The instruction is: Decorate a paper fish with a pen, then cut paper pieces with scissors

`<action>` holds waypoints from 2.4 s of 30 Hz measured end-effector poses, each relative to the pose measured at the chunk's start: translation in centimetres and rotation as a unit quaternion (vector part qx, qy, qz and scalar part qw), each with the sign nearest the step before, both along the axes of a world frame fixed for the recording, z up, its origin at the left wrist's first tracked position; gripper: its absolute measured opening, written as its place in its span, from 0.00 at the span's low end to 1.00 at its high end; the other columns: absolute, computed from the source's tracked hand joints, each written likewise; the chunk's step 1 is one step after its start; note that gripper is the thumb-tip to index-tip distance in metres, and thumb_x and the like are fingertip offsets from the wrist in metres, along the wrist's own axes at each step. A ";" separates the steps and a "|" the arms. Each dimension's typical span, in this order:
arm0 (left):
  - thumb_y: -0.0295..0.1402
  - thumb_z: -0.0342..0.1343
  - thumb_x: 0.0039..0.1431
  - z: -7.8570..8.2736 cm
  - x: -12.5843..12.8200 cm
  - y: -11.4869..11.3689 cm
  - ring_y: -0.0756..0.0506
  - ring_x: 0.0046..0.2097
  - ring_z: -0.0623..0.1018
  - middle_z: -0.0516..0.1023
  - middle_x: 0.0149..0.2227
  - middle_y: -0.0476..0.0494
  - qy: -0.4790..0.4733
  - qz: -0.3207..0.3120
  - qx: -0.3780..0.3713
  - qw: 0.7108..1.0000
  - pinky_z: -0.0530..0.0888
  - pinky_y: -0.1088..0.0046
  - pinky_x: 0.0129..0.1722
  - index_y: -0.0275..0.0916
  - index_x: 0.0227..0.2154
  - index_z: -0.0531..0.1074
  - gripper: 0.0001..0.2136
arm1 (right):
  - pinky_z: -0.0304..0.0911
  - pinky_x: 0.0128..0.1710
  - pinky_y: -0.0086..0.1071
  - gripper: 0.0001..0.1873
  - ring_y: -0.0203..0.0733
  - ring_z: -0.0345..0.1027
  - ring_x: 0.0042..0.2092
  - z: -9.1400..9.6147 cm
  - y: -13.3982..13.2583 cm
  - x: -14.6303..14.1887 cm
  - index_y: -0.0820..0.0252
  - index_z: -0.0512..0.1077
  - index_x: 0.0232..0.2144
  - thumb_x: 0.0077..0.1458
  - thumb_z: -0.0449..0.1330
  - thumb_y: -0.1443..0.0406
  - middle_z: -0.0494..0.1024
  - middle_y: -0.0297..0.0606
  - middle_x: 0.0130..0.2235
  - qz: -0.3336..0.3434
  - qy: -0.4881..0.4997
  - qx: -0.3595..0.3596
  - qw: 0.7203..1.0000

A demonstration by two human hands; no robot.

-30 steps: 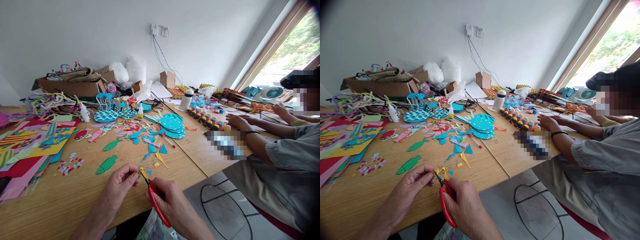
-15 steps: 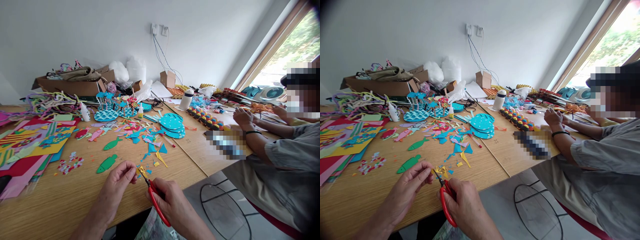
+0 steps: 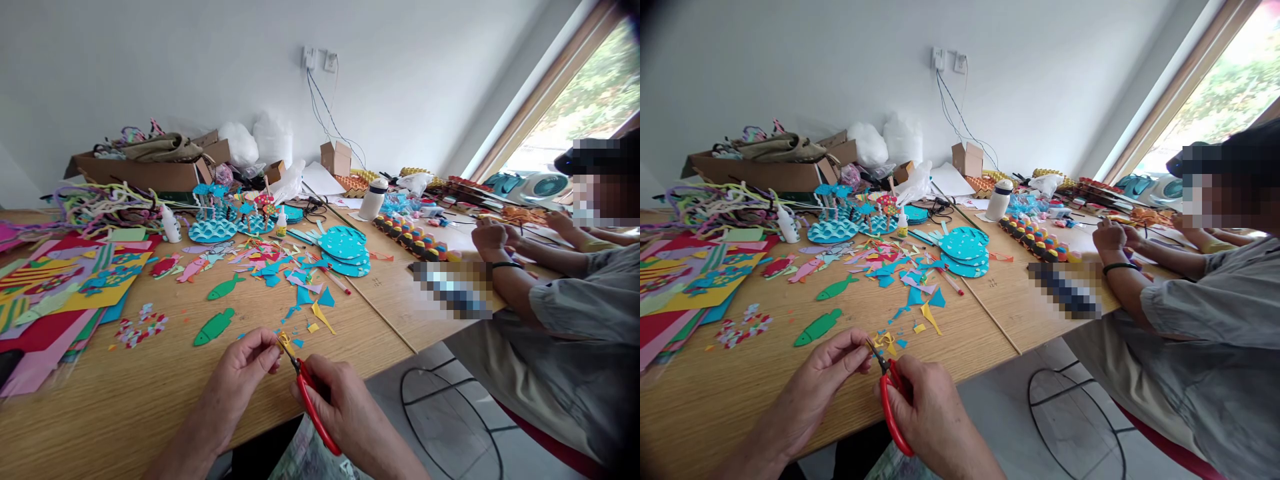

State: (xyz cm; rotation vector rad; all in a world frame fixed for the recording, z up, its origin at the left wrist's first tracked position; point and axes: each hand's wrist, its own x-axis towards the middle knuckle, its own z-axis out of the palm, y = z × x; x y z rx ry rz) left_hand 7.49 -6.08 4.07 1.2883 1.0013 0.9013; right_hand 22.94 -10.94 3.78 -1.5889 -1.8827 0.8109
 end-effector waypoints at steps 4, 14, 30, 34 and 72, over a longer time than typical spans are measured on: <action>0.39 0.55 0.48 0.1 -0.1 0.0 0.47 0.29 0.68 0.71 0.23 0.50 0.013 0.002 0.007 1.000 0.66 0.74 0.32 0.40 0.23 0.72 0.08 | 0.43 0.21 0.24 0.11 0.29 0.47 0.23 -0.2 -0.2 0.1 0.59 0.55 0.20 0.52 0.51 0.68 0.56 0.25 0.19 0.000 -0.001 -0.001 1.000; 0.37 0.55 0.48 -0.3 -0.3 0.3 0.48 0.29 0.68 0.70 0.23 0.52 0.006 0.015 0.007 1.000 0.66 0.74 0.32 0.40 0.23 0.71 0.06 | 0.43 0.21 0.24 0.12 0.29 0.46 0.22 -0.1 -0.1 0.2 0.59 0.54 0.19 0.53 0.50 0.67 0.55 0.25 0.19 -0.006 -0.005 -0.016 1.000; 0.37 0.53 0.51 -0.7 -0.6 0.5 0.49 0.29 0.68 0.68 0.23 0.53 0.017 0.015 0.023 0.999 0.65 0.75 0.33 0.40 0.25 0.69 0.07 | 0.43 0.21 0.24 0.13 0.29 0.48 0.22 -0.4 -0.2 0.3 0.59 0.55 0.19 0.54 0.50 0.65 0.58 0.26 0.19 0.002 -0.024 -0.016 1.000; 0.37 0.52 0.49 -0.1 -0.8 0.5 0.49 0.29 0.67 0.66 0.23 0.53 0.038 0.009 0.023 0.999 0.65 0.75 0.32 0.39 0.24 0.68 0.07 | 0.44 0.22 0.24 0.14 0.30 0.49 0.22 -0.2 -0.2 0.3 0.59 0.55 0.19 0.54 0.49 0.64 0.59 0.27 0.20 0.001 -0.033 -0.019 0.999; 0.28 0.44 0.54 0.3 -5.8 6.6 0.46 0.33 0.72 0.73 0.28 0.48 0.521 -0.184 0.229 0.802 0.63 0.73 0.32 0.41 0.23 0.68 0.09 | 0.48 0.23 0.28 0.17 0.38 0.61 0.23 0.4 1.7 3.7 0.57 0.59 0.21 0.58 0.43 0.57 0.70 0.35 0.22 -0.056 -0.154 -0.006 0.986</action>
